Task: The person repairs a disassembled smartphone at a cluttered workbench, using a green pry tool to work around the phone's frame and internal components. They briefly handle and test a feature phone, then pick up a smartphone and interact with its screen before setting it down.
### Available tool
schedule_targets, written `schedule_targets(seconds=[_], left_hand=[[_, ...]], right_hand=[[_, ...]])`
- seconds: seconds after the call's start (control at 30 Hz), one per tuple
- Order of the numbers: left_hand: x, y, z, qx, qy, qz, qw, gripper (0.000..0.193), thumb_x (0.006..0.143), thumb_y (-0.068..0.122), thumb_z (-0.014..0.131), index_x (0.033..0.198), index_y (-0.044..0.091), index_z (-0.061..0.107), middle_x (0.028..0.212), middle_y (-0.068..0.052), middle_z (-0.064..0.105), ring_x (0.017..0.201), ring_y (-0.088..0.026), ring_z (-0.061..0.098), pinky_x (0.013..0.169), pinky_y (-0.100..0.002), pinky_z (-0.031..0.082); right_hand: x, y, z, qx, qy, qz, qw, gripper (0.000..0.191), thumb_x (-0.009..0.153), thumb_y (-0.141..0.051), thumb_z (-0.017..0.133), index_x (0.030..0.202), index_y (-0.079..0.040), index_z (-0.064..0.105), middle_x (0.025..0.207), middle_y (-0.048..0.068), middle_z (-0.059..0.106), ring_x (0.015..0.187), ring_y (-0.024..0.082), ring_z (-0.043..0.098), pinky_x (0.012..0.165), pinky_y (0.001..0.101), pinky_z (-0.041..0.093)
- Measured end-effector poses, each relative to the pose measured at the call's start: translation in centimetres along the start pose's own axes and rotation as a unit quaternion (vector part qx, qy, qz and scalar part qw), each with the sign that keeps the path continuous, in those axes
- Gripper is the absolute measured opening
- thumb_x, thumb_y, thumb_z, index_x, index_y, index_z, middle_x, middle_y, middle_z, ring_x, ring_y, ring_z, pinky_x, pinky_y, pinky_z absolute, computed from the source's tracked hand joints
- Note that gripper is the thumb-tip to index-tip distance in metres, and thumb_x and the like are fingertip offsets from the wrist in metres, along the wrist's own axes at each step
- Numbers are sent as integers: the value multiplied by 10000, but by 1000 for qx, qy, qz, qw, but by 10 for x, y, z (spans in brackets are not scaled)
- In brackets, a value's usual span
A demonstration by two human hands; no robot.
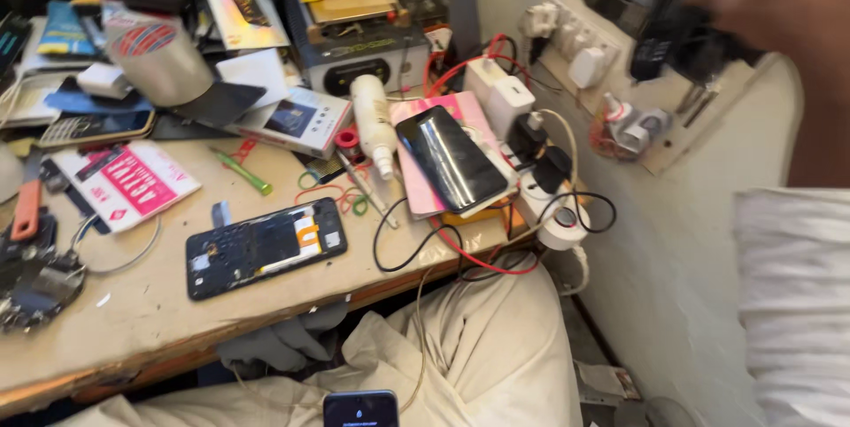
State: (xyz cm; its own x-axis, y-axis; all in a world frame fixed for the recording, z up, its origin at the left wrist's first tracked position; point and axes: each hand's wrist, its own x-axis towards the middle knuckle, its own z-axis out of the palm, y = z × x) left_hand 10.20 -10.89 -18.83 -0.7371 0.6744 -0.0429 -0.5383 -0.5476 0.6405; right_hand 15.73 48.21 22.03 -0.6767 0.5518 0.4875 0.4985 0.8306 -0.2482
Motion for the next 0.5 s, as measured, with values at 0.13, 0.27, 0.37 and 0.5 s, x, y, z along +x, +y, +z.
schedule_targets(seconds=[0.13, 0.27, 0.37, 0.5], left_hand=[[3, -13, 13, 3, -7, -23, 1000, 738, 931, 202, 672, 1530, -83, 347, 1502, -191, 520, 1412, -277, 514, 1201, -388, 362], [9, -16, 27, 4, -19, -41, 999, 727, 930, 196, 673, 1525, -82, 362, 1490, -182, 536, 1405, -270, 523, 1198, -381, 364], [11, -17, 28, 10, -30, -52, 998, 718, 930, 191, 674, 1522, -82, 373, 1482, -175, 548, 1400, -264, 529, 1196, -376, 366], [21, -23, 15, 14, -48, -63, 997, 707, 929, 185, 676, 1517, -81, 387, 1470, -166, 565, 1393, -256, 538, 1194, -369, 369]], right_hand=[[-5, 5, -7, -89, 3, -16, 996, 237, 1017, -164, 819, 1153, 11, 737, 818, 210, 728, 696, 290, 707, 642, 447, 580], [-15, 1, 4, -131, -20, -38, 990, 388, 896, -119, 854, 1251, -18, 735, 805, 217, 722, 650, 295, 704, 608, 436, 572], [-7, -4, 17, -94, -35, -4, 995, 423, 884, -154, 849, 1267, -31, 720, 871, 211, 716, 716, 302, 697, 653, 435, 568], [-9, -16, 34, -98, -44, -13, 994, 470, 868, -202, 843, 1289, -49, 701, 960, 203, 708, 804, 312, 688, 713, 432, 562]])
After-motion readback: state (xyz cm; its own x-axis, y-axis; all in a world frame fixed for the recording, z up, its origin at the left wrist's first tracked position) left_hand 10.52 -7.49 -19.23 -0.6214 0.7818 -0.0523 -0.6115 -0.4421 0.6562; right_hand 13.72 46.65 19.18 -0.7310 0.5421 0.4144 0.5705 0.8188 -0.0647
